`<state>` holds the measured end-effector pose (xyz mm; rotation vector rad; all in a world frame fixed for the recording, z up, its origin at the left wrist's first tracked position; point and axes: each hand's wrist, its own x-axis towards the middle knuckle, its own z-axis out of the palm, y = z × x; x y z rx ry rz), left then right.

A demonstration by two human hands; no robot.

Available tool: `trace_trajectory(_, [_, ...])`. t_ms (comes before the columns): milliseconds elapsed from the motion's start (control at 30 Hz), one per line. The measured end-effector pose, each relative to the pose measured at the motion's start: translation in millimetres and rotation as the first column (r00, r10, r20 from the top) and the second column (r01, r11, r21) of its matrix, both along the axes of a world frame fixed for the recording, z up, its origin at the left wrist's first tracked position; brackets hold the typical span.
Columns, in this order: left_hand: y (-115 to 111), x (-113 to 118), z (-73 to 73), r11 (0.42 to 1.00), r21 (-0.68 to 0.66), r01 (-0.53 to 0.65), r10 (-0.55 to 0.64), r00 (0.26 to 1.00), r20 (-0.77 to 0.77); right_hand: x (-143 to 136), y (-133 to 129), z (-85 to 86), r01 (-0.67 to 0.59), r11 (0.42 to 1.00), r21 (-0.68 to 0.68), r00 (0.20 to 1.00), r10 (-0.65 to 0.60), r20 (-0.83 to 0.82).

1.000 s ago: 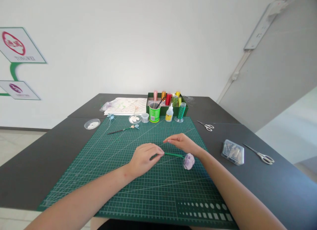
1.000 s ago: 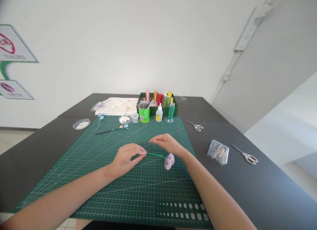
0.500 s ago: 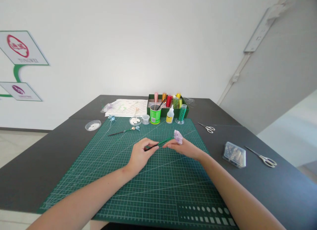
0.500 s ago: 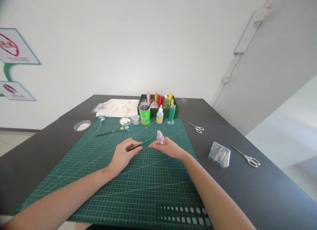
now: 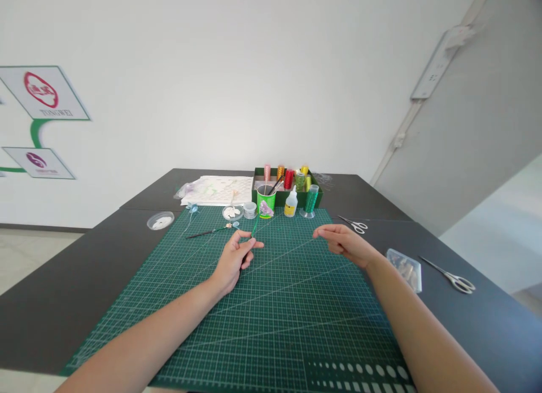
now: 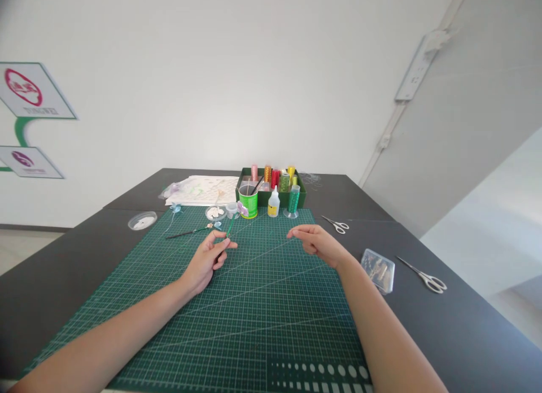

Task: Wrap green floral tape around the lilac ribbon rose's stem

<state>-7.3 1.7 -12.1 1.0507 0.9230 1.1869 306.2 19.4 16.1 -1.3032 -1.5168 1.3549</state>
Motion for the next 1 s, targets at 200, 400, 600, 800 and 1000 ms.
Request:
trace_trajectory(200, [6, -3, 0.8, 0.999, 0.0, -0.036, 0.036, 0.998, 0.042, 53, 3, 11.5, 0.244, 0.958, 0.149, 0.938, -0.273, 0.215])
trace_trajectory(400, [6, -2, -0.3, 1.0, -0.014, 0.011, -0.01, 0.999, 0.05, 60, 7, 10.4, 0.461, 0.786, 0.412, 0.687, -0.61, 0.394])
trace_trajectory(600, [-11, 13, -3.8, 0.985, -0.085, 0.153, -0.149, 0.988, 0.048, -25, -2, -3.8, 0.202, 0.813, 0.546, 0.852, -0.421, 0.312])
trace_trajectory(800, [-30, 26, -2.8, 0.955, -0.112, 0.275, -0.268, 0.961, 0.071, -103, -35, -19.8, -0.156, 0.965, 0.212, 0.983, 0.173, -0.063])
trace_trajectory(1000, [-32, 25, -3.4, 0.962, -0.09, 0.259, -0.256, 0.966, 0.036, -113, -43, -24.5, -0.145, 0.976, 0.164, 0.988, 0.151, -0.022])
